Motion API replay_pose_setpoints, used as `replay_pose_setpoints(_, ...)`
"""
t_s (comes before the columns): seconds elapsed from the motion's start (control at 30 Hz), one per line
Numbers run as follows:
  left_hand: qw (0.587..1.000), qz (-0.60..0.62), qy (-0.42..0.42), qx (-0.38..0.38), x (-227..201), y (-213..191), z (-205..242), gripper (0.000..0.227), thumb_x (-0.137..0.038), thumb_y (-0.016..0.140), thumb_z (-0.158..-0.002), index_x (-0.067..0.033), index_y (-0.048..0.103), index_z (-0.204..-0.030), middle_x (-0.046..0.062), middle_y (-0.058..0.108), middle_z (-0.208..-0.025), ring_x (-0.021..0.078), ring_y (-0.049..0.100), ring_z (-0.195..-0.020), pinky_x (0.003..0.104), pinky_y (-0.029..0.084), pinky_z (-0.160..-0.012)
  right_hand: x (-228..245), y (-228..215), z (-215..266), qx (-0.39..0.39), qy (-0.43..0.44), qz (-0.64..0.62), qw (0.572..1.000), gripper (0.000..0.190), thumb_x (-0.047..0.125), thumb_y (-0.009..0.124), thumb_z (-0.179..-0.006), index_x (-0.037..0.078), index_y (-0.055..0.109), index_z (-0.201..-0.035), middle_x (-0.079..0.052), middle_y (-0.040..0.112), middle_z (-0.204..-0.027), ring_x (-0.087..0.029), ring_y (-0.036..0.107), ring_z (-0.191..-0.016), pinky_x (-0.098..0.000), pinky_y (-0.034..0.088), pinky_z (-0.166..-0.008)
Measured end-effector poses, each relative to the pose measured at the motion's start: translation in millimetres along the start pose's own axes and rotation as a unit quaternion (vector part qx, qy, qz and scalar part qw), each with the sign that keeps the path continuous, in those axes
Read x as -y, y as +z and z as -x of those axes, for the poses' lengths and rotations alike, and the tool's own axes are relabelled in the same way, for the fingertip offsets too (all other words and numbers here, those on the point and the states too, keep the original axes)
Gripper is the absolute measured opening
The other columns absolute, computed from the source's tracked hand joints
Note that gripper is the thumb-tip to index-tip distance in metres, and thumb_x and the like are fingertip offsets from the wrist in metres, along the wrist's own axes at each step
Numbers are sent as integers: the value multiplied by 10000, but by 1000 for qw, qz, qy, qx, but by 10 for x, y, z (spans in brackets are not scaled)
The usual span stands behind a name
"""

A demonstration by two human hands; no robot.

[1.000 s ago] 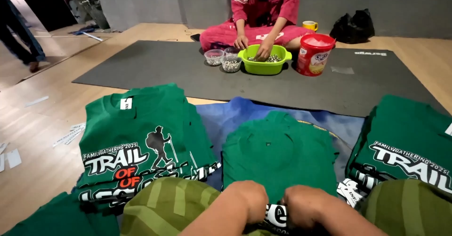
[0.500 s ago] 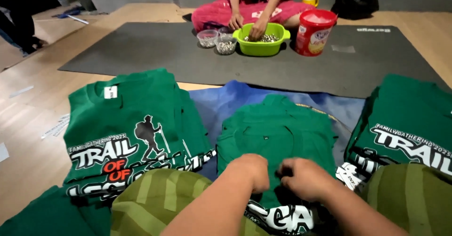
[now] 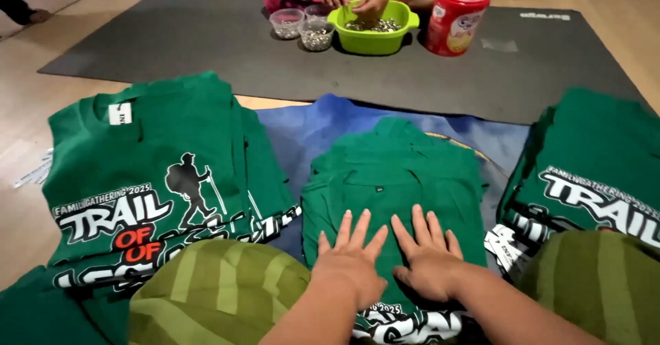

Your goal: Attaching brand tags to green t-shirts using a tagging tool and stacking the finished items.

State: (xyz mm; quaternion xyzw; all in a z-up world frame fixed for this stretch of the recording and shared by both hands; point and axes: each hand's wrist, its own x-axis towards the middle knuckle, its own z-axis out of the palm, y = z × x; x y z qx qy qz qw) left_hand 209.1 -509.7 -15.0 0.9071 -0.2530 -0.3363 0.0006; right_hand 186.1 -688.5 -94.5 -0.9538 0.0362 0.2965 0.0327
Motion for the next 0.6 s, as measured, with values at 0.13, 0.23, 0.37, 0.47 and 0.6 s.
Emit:
replay_pose_setpoints(0.13,1000,4,6,-3,6,18,26,876,-377,560,-981,-271,43,-1679,18,-204,-1757,291,-219,-1599,663,47,-1238,27,-24,11,20,8,13,1000,984,582,531,-995,298,-139,-1658,-150,-337,-1710,-362,-255,-1587,-570,56,-1250)
replay_pose_setpoints(0.23,1000,-12,6,-16,-12,12,61,854,-391,547,-999,-262,46,-1679,31,-202,-1756,290,-218,-1599,674,60,-1229,5,8,5,13,7,7,1000,983,578,538,-992,294,-124,-1660,-150,-331,-1712,-357,-256,-1588,-562,54,-1251)
replay_pose_setpoints(0.37,999,-25,-34,19,-69,-78,219,820,-417,486,-1029,-303,4,-1682,-30,-273,-1746,322,-236,-1594,741,297,-1084,-56,136,9,-98,-8,-38,994,988,535,691,-897,351,65,-1639,-78,-171,-1740,-302,-118,-1606,-546,112,-1242)
replay_pose_setpoints(0.47,997,-28,-59,48,-70,-106,261,865,-458,494,-1010,-337,-35,-1683,-53,-306,-1737,410,-186,-1588,651,421,-1015,-113,155,30,-164,-17,-67,984,952,467,805,-839,355,242,-1598,-54,-29,-1742,-275,28,-1599,-539,162,-1231)
replay_pose_setpoints(0.6,995,-37,-66,66,-53,-91,279,887,-506,499,-1007,-332,-44,-1686,-21,-296,-1738,487,-113,-1580,597,407,-1048,-275,316,-149,-279,32,-51,958,943,550,793,-789,330,304,-1565,-121,86,-1720,-340,198,-1544,-554,258,-1164)
